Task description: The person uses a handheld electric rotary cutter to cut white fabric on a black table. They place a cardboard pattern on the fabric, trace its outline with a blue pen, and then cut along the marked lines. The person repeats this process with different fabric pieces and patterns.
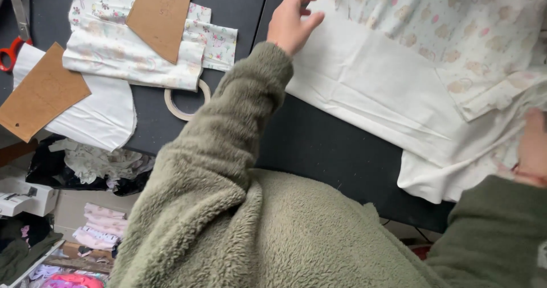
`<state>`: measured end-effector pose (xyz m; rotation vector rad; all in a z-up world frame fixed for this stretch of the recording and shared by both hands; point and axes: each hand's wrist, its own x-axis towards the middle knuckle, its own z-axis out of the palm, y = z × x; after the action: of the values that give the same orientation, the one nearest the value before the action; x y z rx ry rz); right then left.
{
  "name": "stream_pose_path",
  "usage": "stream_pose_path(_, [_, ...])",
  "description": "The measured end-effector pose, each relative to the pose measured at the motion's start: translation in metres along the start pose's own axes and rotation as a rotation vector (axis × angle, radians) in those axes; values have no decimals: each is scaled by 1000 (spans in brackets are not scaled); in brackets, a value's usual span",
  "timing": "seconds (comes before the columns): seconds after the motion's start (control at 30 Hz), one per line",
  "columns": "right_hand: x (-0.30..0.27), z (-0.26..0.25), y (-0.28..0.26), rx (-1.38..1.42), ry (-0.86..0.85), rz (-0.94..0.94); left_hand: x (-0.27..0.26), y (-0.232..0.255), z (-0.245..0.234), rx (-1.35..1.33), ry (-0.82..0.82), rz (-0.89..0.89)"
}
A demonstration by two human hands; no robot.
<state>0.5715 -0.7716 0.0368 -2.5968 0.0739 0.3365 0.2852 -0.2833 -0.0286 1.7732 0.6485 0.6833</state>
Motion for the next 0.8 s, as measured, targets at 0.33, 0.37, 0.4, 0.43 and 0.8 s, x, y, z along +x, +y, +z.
stream_pose_path(0.33, [-182, 70, -5, -295, -258, -736, -129, 47, -41, 595, -69, -347])
stream_pose_path(0.37, [-180, 73, -5, -292, -225, -725, -125, 45, -39, 616, -74, -354])
stream_pose_path(0.4, [-177, 75, -5, -288, -191, -713, -120, 43, -38, 636, -80, -360])
stream_pose_path(0.43, [-175, 74, -9, -280, -184, -725, -120, 42, -39, 640, -67, -352])
stream_pose_path(0.8, [-202, 47, -20, -276, -54, -748, -122, 52, -75, 494, -144, -506])
